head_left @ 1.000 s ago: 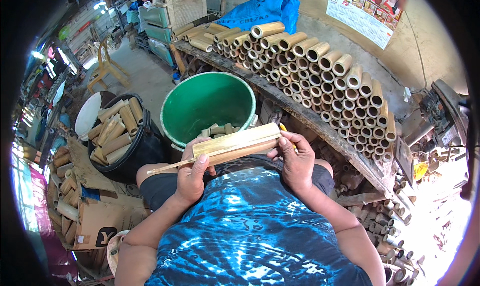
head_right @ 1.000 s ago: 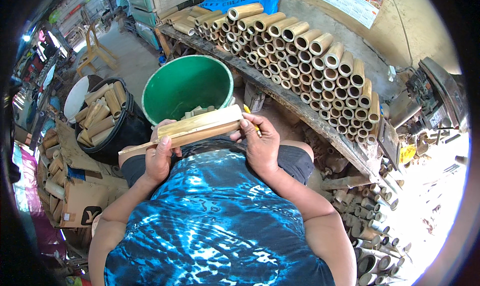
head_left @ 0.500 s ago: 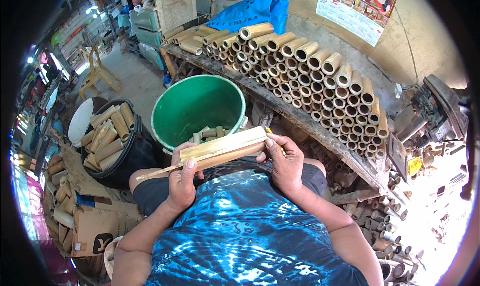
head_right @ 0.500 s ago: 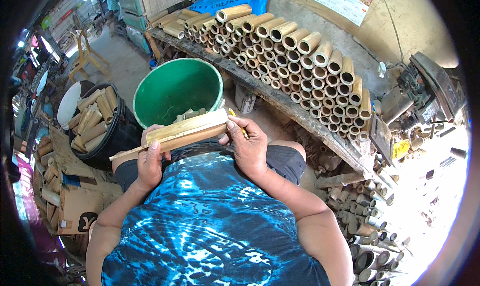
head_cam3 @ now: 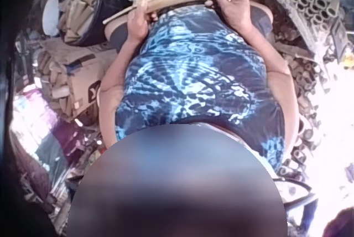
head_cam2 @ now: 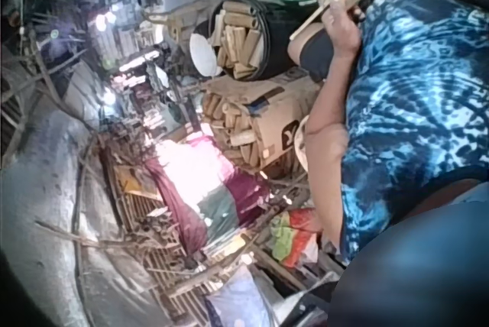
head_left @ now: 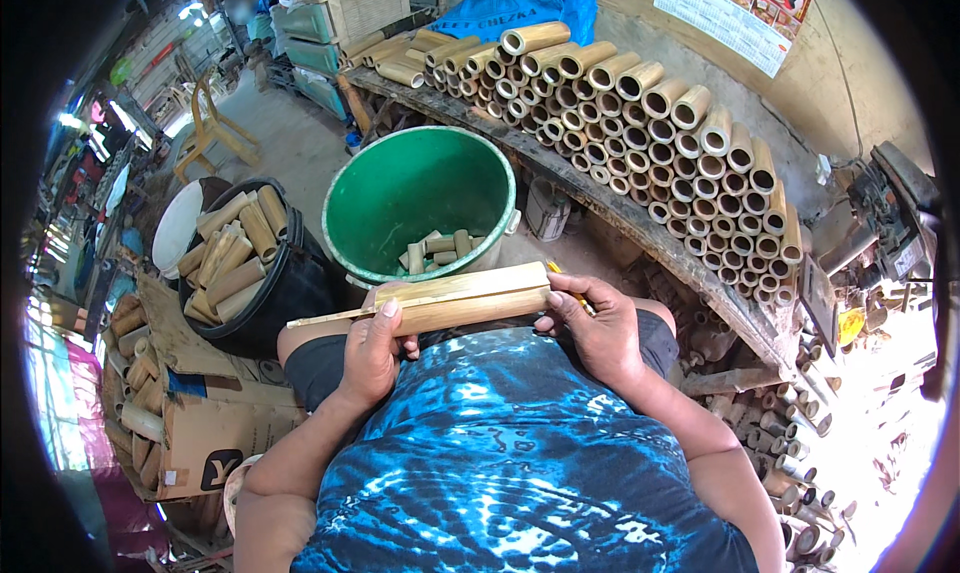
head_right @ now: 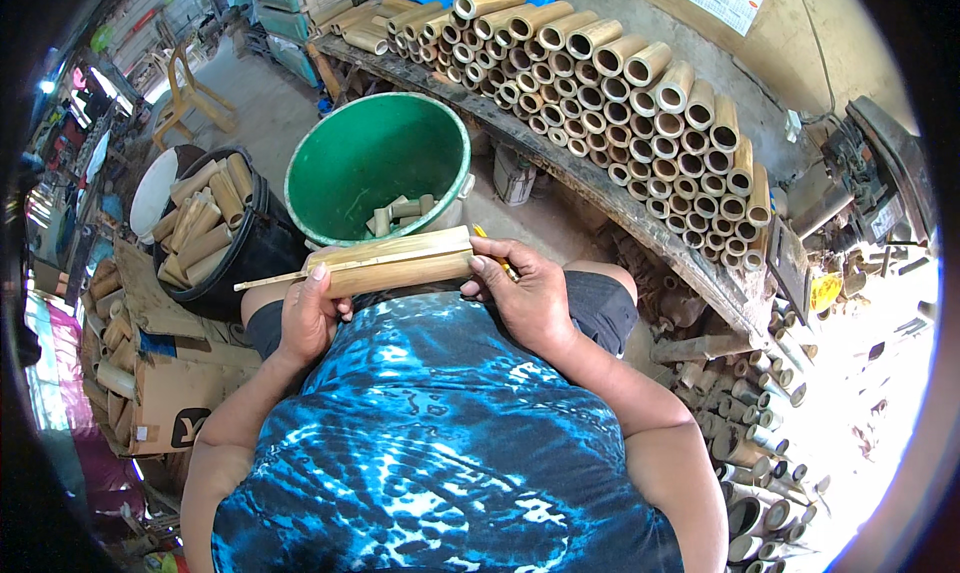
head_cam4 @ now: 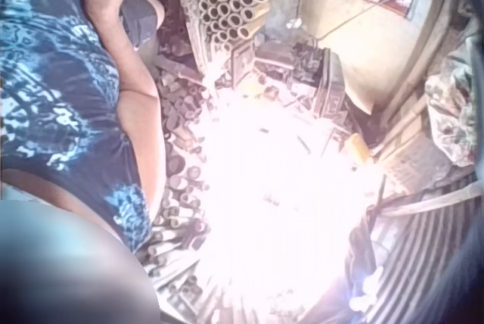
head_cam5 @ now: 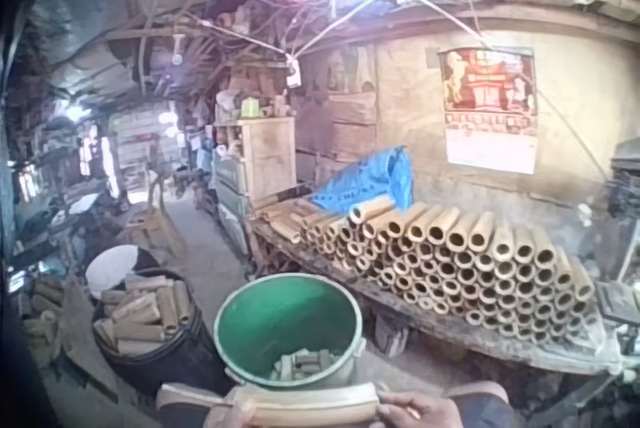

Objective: The person repeatedly picks up short bamboo tubes from a green bucket, measures them with a thin stick, and marks them with a pencil. After marking, the person places the tubes on a nearby table.

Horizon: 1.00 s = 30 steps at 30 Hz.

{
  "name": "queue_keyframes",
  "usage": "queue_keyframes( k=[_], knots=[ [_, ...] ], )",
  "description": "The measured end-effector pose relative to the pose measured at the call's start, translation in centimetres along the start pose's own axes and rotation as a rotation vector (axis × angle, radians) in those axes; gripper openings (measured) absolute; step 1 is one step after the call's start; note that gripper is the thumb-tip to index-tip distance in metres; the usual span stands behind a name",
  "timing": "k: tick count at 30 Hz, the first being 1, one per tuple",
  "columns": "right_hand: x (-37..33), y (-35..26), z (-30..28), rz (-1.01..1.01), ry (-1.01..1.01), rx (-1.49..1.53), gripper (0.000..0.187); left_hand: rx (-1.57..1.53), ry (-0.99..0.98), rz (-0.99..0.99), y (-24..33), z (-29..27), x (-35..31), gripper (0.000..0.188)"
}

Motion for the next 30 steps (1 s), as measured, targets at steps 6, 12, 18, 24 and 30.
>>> queue_keyframes(
  k=[6, 12, 18, 24, 30],
  knots=[
    [0.1, -2.4, -0.7, -0.145, 0.089, -0.084, 0.026, 0.054, -0.006, 0.019, 0.2, -0.1, -0.2, 0.044],
    [1.1, -5.9, -1.6, -0.160, -0.216, -0.335, 0.026, 0.129, -0.052, 0.060, 0.9, 0.3, -0.4, 0.043],
    [1.9, -4.7, 0.4, -0.025, -0.248, -0.271, 0.017, 0.216, -0.057, 0.111, 1.2, 0.9, -0.5, 0.044],
    [2.1, -4.3, 1.0, -0.064, -0.195, -0.365, 0.013, 0.245, -0.068, 0.140, 1.3, 0.8, -0.6, 0.043],
    [2.0, -4.5, 1.0, -0.095, -0.218, -0.496, 0.009, 0.261, -0.081, 0.145, 1.2, 0.4, -0.6, 0.044]
  ],
)
Point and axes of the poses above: each hand's wrist, its own x-axis towards the middle knuckle, its own z-axis out of the palm, y = z × x, the point moved 4 cm from there along x, towards the middle knuckle, and after that the axes turned 5 degrees about -y, right-handed, at the moved point
